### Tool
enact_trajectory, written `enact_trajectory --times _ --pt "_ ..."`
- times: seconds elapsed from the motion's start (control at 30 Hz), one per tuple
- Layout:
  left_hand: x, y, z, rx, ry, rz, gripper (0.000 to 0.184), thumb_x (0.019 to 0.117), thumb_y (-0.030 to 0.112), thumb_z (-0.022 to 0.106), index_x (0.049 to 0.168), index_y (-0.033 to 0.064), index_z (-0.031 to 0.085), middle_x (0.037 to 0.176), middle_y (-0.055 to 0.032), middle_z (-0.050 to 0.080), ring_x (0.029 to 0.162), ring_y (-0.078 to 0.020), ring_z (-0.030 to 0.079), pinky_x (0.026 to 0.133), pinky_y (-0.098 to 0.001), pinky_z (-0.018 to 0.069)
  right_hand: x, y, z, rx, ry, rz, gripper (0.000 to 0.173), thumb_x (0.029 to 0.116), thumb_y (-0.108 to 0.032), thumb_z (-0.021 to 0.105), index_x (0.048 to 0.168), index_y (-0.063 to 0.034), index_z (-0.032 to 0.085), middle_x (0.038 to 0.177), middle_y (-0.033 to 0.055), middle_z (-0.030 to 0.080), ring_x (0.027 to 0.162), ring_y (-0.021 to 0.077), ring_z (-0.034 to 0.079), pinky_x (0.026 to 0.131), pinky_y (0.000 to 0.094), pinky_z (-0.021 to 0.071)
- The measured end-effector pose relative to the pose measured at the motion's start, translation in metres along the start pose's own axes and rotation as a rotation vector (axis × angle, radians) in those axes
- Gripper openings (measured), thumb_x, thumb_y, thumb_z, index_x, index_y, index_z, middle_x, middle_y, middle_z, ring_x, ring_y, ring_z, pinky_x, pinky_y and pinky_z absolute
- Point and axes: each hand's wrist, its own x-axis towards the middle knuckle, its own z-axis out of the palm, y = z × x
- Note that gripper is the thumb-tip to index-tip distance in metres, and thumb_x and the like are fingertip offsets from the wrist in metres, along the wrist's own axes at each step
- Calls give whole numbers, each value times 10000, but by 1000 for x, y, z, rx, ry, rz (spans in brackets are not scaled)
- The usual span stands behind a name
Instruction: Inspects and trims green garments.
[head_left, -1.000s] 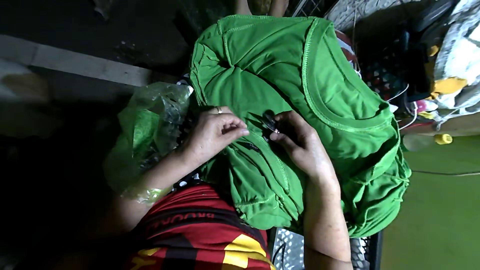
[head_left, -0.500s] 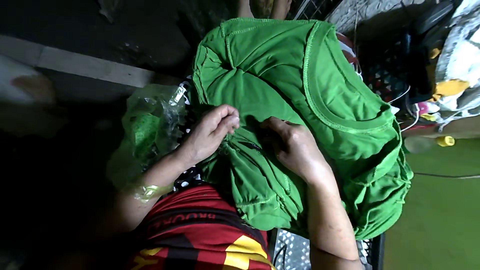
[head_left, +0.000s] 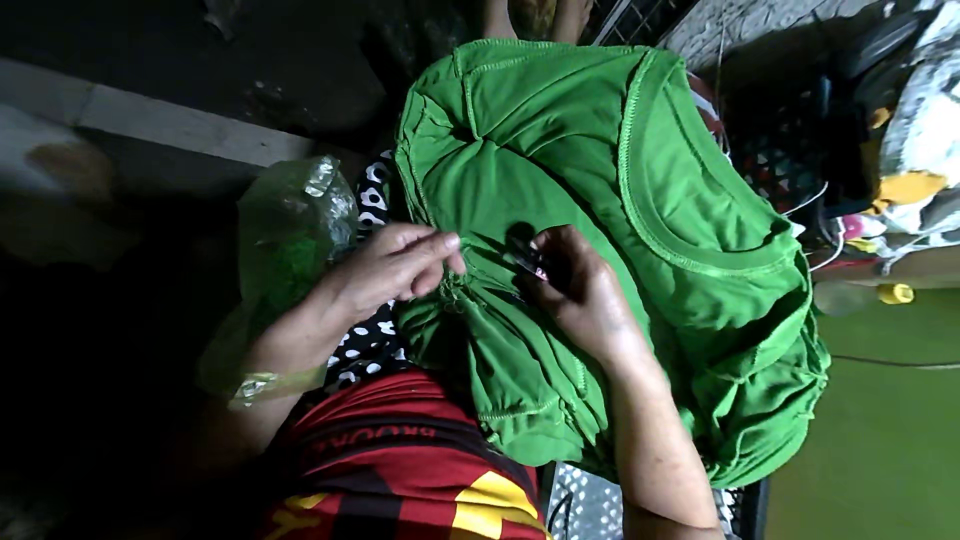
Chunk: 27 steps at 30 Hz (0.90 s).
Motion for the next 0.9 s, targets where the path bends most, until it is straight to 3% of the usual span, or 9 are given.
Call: enact_trajectory --times 0.07,0.13,0.2,0.3,0.43,0.53,0.7,0.9 --pt "-7 6 11 -24 -59 -129 386 1100 226 414 934 57 718 536 80 489 425 13 383 407 -130 314 1 -2 -4 161 17 33 274 894 19 653 1150 -23 565 847 40 601 638 53 546 560 199 469" --pt "-6 3 23 -159 -116 -184 350 1088 191 438 987 45 740 534 92 509 436 27 416 429 -118 350 0 -1 -7 346 52 38 279 878 44 646 1123 -39 542 820 0 592 619 1 535 544 135 450" --pt "-4 1 39 -315 -66 -183 314 1078 175 461 979 49 732 512 100 484 423 43 381 420 -108 310 0 -1 -8 469 67 27 294 866 64 647 1103 -66 531 817 -23 600 632 -8 554 555 126 468" --pt "-1 4 61 -488 87 -177 258 1071 158 495 861 104 636 499 83 432 411 26 352 415 -113 291 -2 3 -6 538 74 23 299 861 77 644 1084 -83 525 824 -29 599 644 -4 562 562 128 478" --pt "6 8 72 -596 195 -258 194 1063 143 530 878 120 584 515 78 380 405 13 322 403 -120 286 -5 4 -3 478 58 15 306 862 49 671 1107 -65 527 853 -26 608 665 -14 565 582 125 480" --pt "9 8 73 -640 218 -280 209 1064 141 528 858 134 564 507 80 353 396 5 305 398 -125 282 -7 8 -5 313 18 -33 295 925 -71 669 1183 -27 533 925 -1 618 732 -2 583 642 145 497" --pt "9 1 72 -661 174 -215 249 1063 108 517 817 145 506 502 79 340 390 4 306 396 -123 283 -9 8 -3 118 47 -57 192 928 -66 683 1106 -14 631 875 31 630 702 22 579 633 168 495" --pt "10 2 73 -647 150 -204 228 1059 96 525 835 132 498 503 70 366 397 7 324 401 -122 291 -5 8 -2 70 28 -50 180 938 -78 678 1103 -18 645 881 45 641 723 59 595 661 213 509"
